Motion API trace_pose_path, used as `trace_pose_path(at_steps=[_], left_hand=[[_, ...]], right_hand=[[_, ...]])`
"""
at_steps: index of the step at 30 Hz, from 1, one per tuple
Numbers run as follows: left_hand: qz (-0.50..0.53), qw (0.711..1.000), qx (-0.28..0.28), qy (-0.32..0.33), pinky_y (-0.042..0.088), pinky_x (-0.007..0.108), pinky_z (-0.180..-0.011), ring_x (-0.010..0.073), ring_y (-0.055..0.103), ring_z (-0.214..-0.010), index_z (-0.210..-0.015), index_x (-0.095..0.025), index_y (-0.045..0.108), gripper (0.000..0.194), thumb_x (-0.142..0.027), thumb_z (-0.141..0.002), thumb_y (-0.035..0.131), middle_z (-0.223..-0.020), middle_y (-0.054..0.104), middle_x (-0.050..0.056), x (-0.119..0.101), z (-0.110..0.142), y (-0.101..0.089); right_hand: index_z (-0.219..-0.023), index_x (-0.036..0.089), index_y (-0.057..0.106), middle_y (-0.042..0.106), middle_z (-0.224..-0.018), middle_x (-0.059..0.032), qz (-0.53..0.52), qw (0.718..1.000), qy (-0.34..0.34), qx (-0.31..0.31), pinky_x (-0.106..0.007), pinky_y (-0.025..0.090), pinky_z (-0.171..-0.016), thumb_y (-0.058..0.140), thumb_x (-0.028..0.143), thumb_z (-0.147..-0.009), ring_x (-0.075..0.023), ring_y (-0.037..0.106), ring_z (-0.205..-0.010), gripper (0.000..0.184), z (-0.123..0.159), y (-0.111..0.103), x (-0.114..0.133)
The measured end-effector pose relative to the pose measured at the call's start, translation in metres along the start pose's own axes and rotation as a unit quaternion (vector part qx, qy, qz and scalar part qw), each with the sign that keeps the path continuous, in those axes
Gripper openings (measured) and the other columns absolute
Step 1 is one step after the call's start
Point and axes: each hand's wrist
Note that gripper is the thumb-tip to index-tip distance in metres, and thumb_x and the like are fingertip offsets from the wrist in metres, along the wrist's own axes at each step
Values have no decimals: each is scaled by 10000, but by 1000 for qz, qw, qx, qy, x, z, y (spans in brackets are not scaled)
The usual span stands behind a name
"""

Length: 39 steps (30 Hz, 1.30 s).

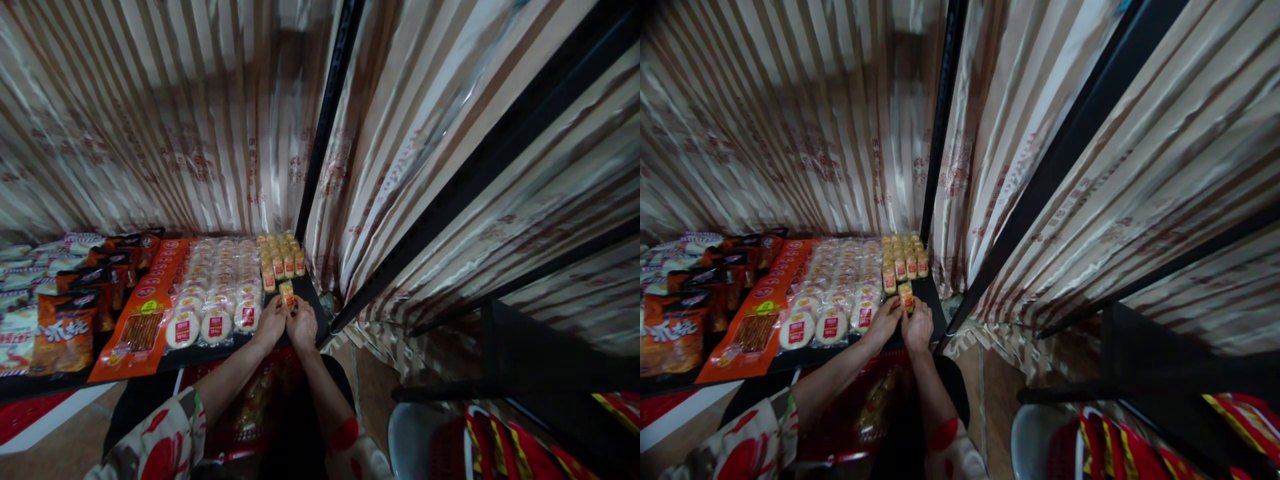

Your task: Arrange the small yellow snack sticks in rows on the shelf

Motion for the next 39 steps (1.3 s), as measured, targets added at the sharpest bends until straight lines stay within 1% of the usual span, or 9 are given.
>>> trace_pose_path(at_steps=[5, 10, 14, 18, 20, 27, 31, 34, 39], left_hand=[[-24, 999, -22, 5, 410, 280, -887, 192, 581, -990, -1023, -185, 600, 280, -212, -752, 536, -1045, 658, 70, 0, -7, 3], [-16, 999, -45, 6, 378, 294, -930, 209, 544, -1070, -1032, -175, 606, 304, -270, -748, 552, -1096, 639, 91, -4, -14, 3], [-45, 998, -48, -10, 335, 303, -977, 211, 492, -1146, -1094, -162, 578, 348, -248, -761, 525, -1190, 586, 105, -11, -18, 3], [-81, 995, -43, -33, 302, 330, -1004, 229, 457, -1186, -1179, -103, 519, 421, -209, -772, 496, -1280, 502, 165, -16, -23, 2], [-85, 995, -46, -37, 306, 325, -1000, 229, 461, -1184, -1188, -97, 512, 432, -206, -770, 501, -1288, 492, 174, -18, -25, 1], [-51, 997, -43, -40, 372, 316, -939, 228, 530, -1105, -1169, -117, 531, 433, -266, -762, 535, -1221, 554, 167, -17, -28, 0], [-62, 997, -33, -28, 357, 314, -957, 221, 524, -1108, -1189, -89, 515, 431, -223, -780, 496, -1231, 542, 179, -12, -33, 0], [-52, 998, -39, -23, 332, 302, -983, 209, 507, -1132, -1168, -106, 536, 414, -196, -764, 513, -1248, 533, 162, -9, -36, -1], [-52, 998, -34, -21, 357, 301, -961, 204, 537, -1088, -1159, -108, 541, 410, -183, -757, 507, -1216, 559, 160, -8, -36, -1]], right_hand=[[-1136, 111, 531, 610, -950, -122, -21, 1000, -9, 0, -330, 407, -791, 416, 289, -828, -220, 534, -833, 374, -11, 7, 0], [-1145, 148, 530, 612, -941, -106, -51, 999, -3, -19, -324, 409, -777, 417, 295, -827, -212, 535, -822, 368, -22, 15, 1], [-1164, 167, 515, 613, -958, -103, -67, 997, 17, -19, -321, 415, -763, 428, 304, -821, -216, 546, -838, 380, -31, 18, 3], [-1159, 165, 510, 613, -962, -106, -72, 997, 26, -20, -330, 423, -759, 430, 314, -818, -223, 555, -844, 380, -39, 20, 6], [-1146, 163, 516, 617, -944, -103, -72, 997, 28, -22, -331, 427, -751, 437, 323, -815, -224, 557, -837, 376, -43, 21, 6], [-1130, 163, 525, 619, -934, -102, -93, 994, 11, -48, -324, 435, -739, 428, 316, -816, -204, 559, -791, 363, -54, 29, 8], [-1120, 155, 536, 617, -947, -120, -102, 993, 16, -49, -335, 438, -747, 447, 307, -804, -213, 565, -800, 362, -58, 35, 8], [-1130, 137, 529, 608, -974, -129, -112, 993, 7, -41, -341, 444, -757, 452, 297, -796, -208, 569, -794, 378, -60, 37, 7], [-1156, 142, 500, 571, -1016, -114, -151, 988, -7, -34, -310, 460, -729, 446, 286, -791, -174, 565, -763, 397, -58, 35, 5]])
Point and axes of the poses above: each hand's wrist, its own z-axis away from the middle knuckle, its own y-axis out of the palm, x = y × z
